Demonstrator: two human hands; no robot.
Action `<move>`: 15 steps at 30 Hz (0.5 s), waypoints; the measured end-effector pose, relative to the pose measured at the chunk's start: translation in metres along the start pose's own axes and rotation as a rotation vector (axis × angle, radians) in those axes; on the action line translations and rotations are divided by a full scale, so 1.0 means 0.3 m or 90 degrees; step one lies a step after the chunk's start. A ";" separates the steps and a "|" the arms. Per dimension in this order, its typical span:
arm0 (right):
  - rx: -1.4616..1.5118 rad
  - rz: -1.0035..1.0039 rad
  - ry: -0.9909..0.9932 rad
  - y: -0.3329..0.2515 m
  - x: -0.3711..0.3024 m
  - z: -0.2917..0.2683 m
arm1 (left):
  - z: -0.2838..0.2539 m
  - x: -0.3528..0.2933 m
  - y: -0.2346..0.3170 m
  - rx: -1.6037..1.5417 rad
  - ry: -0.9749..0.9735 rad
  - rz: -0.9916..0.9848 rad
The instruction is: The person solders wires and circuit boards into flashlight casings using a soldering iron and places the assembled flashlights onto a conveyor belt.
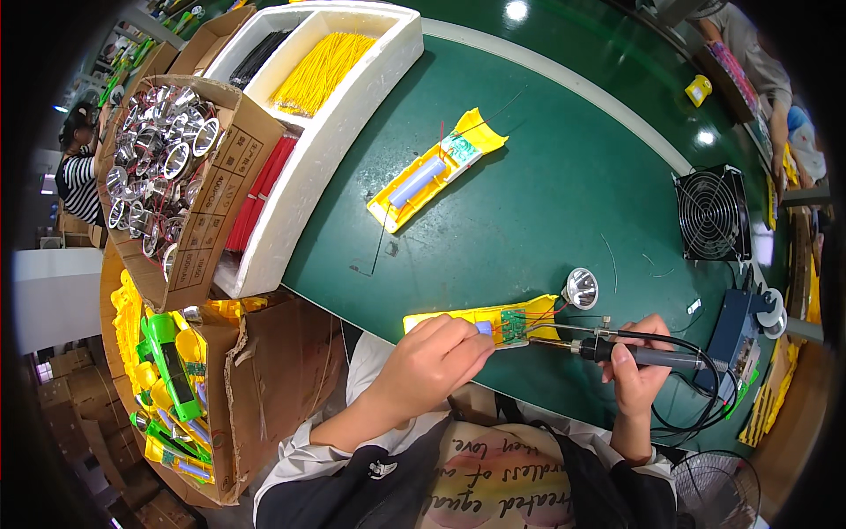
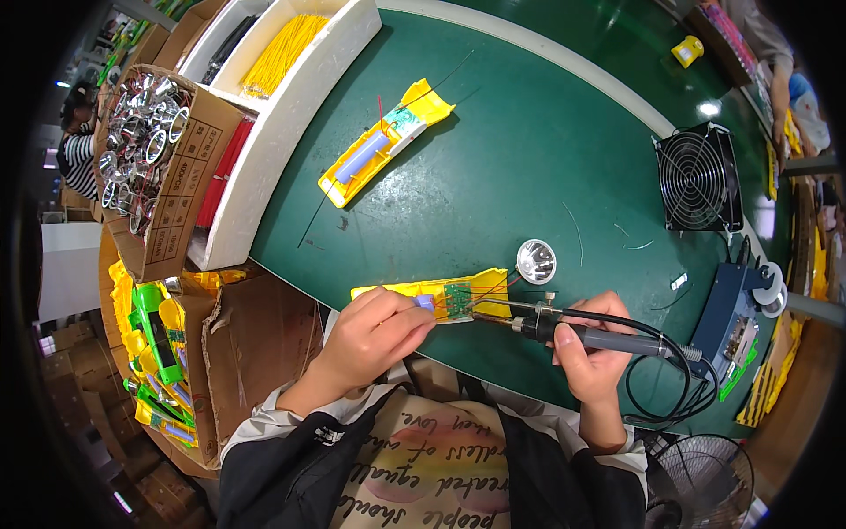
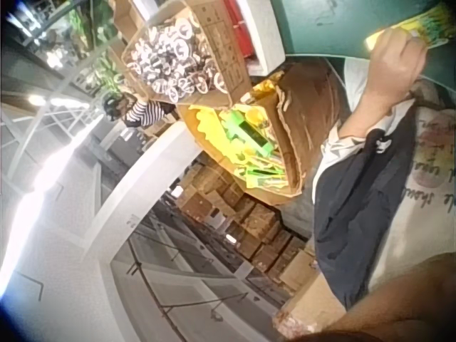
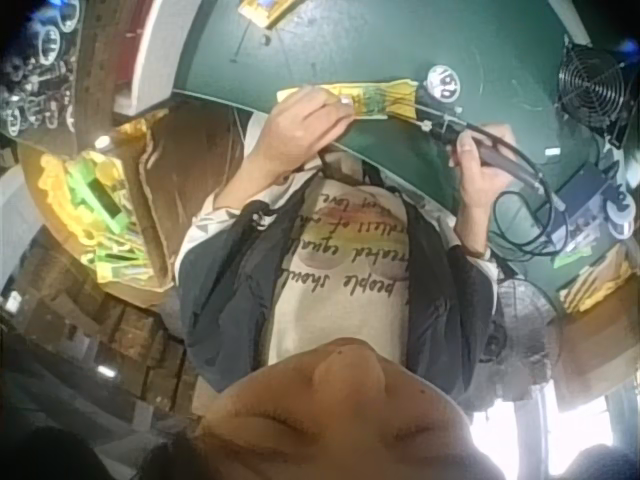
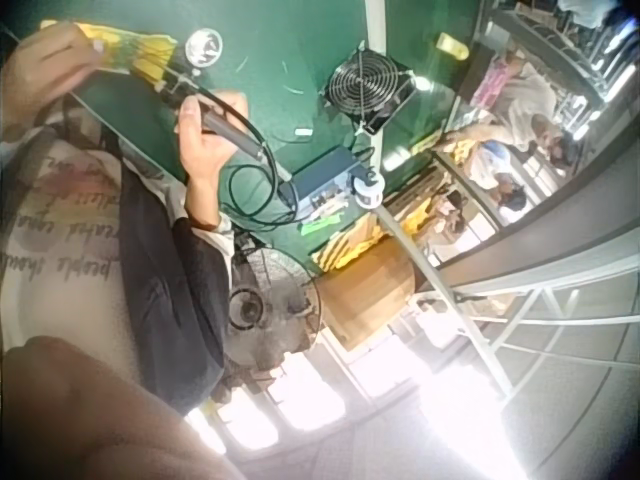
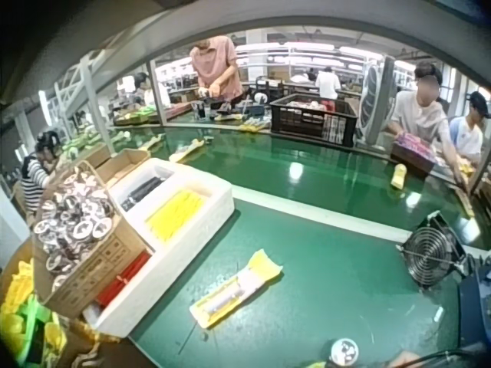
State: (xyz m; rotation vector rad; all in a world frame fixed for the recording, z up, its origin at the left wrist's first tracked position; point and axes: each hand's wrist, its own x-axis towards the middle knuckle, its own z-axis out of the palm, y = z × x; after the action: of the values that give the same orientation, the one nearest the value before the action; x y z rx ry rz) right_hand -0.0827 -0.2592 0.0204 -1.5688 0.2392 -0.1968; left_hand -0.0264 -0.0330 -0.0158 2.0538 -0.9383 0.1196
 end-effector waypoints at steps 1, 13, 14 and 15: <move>0.000 0.002 -0.001 0.001 0.000 0.001 | 0.000 -0.001 0.000 0.001 -0.001 0.002; 0.005 -0.047 0.024 -0.017 0.002 -0.041 | -0.001 0.004 -0.002 -0.001 -0.002 -0.005; 0.004 -0.072 0.041 -0.025 0.013 -0.055 | -0.001 0.007 -0.004 0.001 -0.001 -0.002; 0.002 -0.098 0.060 -0.029 0.020 -0.070 | 0.001 0.007 -0.005 -0.001 0.003 -0.010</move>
State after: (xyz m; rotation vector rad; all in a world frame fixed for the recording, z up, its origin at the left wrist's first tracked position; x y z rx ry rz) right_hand -0.0823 -0.2812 0.0292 -1.5778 0.1909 -0.3912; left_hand -0.0241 -0.0339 -0.0163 2.0580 -0.9181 0.1146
